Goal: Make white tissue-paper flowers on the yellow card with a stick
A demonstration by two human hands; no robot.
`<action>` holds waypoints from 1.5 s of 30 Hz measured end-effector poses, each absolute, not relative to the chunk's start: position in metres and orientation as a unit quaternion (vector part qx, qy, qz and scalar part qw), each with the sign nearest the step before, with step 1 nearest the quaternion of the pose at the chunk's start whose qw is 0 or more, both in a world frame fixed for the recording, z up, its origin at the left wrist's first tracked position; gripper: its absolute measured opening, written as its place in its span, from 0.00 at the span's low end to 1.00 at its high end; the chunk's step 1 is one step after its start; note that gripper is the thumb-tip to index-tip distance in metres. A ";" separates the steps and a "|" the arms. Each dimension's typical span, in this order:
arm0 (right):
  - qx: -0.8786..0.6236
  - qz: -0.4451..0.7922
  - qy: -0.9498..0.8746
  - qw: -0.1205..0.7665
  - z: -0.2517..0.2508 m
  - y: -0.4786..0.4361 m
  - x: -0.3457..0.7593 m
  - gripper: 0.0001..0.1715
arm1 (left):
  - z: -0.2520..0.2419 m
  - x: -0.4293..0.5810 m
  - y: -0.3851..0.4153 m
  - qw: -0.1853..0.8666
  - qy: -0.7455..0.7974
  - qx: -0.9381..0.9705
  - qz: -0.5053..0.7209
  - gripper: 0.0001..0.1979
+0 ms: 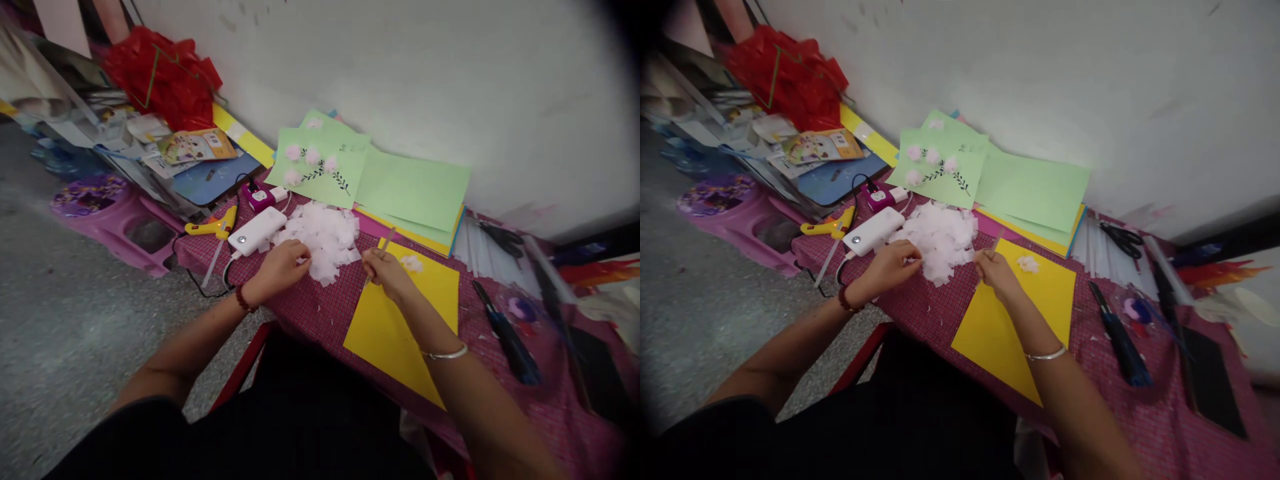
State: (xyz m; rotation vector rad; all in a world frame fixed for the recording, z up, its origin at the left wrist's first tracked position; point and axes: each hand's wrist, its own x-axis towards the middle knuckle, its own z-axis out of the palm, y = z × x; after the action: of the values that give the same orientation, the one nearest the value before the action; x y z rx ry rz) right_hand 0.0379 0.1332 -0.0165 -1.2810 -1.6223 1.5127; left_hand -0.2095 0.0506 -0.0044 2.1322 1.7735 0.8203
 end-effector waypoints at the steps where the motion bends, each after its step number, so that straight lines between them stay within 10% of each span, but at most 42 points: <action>1: -0.480 0.556 -0.620 0.276 -0.019 0.132 0.029 0.15 | -0.008 -0.203 0.050 0.114 0.604 0.743 0.263 0.07; 13: -0.475 0.534 -0.646 0.270 -0.004 0.154 -0.022 0.09 | -0.015 -0.204 0.064 0.141 0.623 0.709 0.300 0.09; 22: -0.441 0.625 -0.577 0.286 0.023 0.141 0.023 0.18 | 0.020 -0.151 0.087 0.585 0.467 0.456 0.481 0.17; 28: -0.447 0.631 -0.551 0.315 0.023 0.131 0.055 0.16 | 0.017 -0.117 0.105 0.568 0.466 0.500 0.459 0.09; 34: -0.441 0.565 -0.435 0.544 0.022 0.139 0.168 0.11 | 0.029 -0.094 0.145 0.537 0.458 0.503 0.499 0.09; 45: -0.488 0.537 -0.458 0.514 -0.038 0.144 0.195 0.21 | -0.008 -0.015 0.181 0.515 0.480 0.529 0.474 0.06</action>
State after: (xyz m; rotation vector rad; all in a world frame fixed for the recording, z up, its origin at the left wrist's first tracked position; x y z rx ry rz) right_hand 0.1946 0.1437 -0.0381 -1.1731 -1.1020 1.2898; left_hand -0.0155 0.1808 -0.0077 1.2704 1.1529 1.1389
